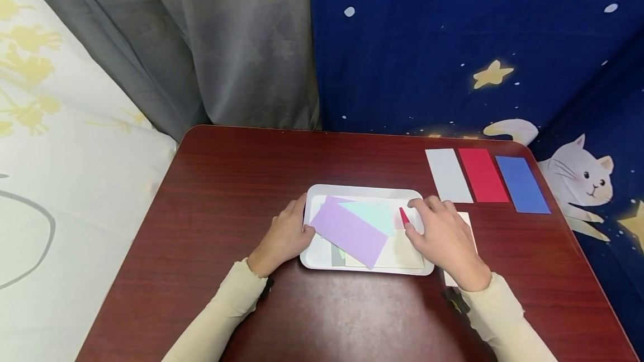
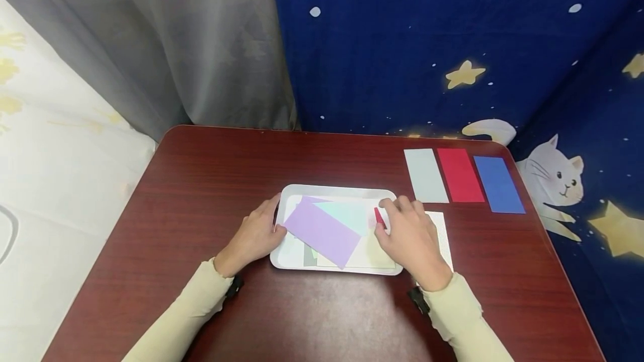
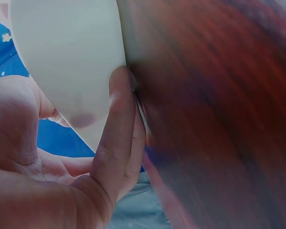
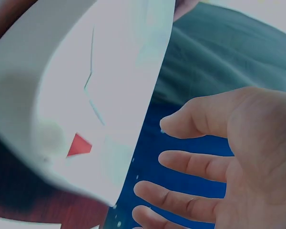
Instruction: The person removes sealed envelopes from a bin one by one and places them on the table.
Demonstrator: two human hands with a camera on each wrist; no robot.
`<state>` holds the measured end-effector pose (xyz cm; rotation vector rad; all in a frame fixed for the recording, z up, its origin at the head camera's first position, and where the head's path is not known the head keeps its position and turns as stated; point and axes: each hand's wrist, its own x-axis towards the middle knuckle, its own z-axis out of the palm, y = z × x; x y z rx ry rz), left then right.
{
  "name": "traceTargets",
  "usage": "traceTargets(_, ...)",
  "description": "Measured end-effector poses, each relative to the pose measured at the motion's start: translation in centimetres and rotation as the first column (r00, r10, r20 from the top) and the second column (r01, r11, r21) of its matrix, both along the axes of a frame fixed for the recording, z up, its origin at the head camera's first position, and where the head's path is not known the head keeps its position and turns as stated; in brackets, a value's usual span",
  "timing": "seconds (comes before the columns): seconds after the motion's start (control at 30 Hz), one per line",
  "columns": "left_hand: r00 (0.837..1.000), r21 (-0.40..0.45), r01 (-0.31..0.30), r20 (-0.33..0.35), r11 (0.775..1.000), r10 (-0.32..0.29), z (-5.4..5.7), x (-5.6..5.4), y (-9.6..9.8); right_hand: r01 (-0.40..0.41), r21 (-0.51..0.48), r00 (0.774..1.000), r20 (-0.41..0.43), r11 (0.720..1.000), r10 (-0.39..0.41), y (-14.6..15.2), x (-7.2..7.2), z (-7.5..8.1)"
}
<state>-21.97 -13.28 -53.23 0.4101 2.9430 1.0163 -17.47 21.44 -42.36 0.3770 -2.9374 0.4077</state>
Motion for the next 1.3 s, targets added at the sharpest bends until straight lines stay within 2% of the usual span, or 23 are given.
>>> traceTargets(0.1, 1.0, 0.0, 0.001, -0.008, 1.0, -0.001, 0.0, -0.1, 0.0, -0.046, 0.007, 0.999, -0.027, 0.999, 0.046, -1.0, -0.5, 0.0)
traceTargets(0.23, 1.0, 0.032, 0.009, 0.01, 0.999, -0.009, 1.7, 0.4, 0.3, -0.089, 0.007, 0.996, -0.004, 0.996, 0.089, -2.4, -0.9, 0.1)
traceTargets(0.43, 0.999, 0.042, 0.015, 0.03, 0.999, -0.016, 3.2, 1.0, 0.5, -0.14, 0.022, 0.989, 0.052, 0.99, 0.138, -4.1, -1.4, -0.1)
traceTargets(0.47, 1.0, 0.029, 0.016, 0.02, 0.999, -0.017, 2.9, 1.0, 0.5, -0.152, 0.025, 0.987, 0.055, 0.988, 0.15, -4.4, -1.5, -0.2)
traceTargets(0.53, 1.0, 0.039, 0.016, 0.023, 0.999, -0.016, 3.3, 1.2, 0.5, -0.182, 0.023, 0.982, 0.058, 0.983, 0.18, -4.9, -1.8, -0.3)
traceTargets(0.7, 1.0, 0.035, 0.008, 0.01, 0.999, -0.009, 1.6, 0.8, 0.3, -0.287, -0.018, 0.955, 0.078, 0.958, 0.288, -6.1, -2.2, -0.5)
traceTargets(0.8, 1.0, 0.035, 0.0, 0.001, 0.999, 0.0, 0.5, 0.5, 0.2, -0.325, -0.022, 0.937, 0.126, 0.946, 0.325, -6.7, -2.3, -0.7)
traceTargets(0.87, 1.0, 0.031, -0.004, -0.004, 1.0, 0.004, 0.1, 0.4, 0.2, -0.342, -0.005, 0.927, 0.165, 0.94, 0.338, -7.2, -2.3, -0.9)
traceTargets(0.97, 1.0, 0.013, -0.005, -0.003, 1.0, 0.005, 0.1, 0.4, 0.2, -0.367, 0.018, 0.911, 0.206, 0.93, 0.356, -7.7, -2.2, -1.3)
traceTargets(1.07, 1.0, -0.003, -0.007, 0.007, 1.0, 0.007, 0.2, 0.3, 0.1, -0.405, 0.023, 0.896, 0.206, 0.914, 0.392, -8.0, -1.9, -1.8)
traceTargets(1.3, 1.0, -0.012, -0.005, -0.004, 1.0, 0.005, -0.2, 0.1, 0.1, -0.414, 0.064, 0.9, 0.18, 0.908, 0.397, -8.6, -1.3, -2.5)
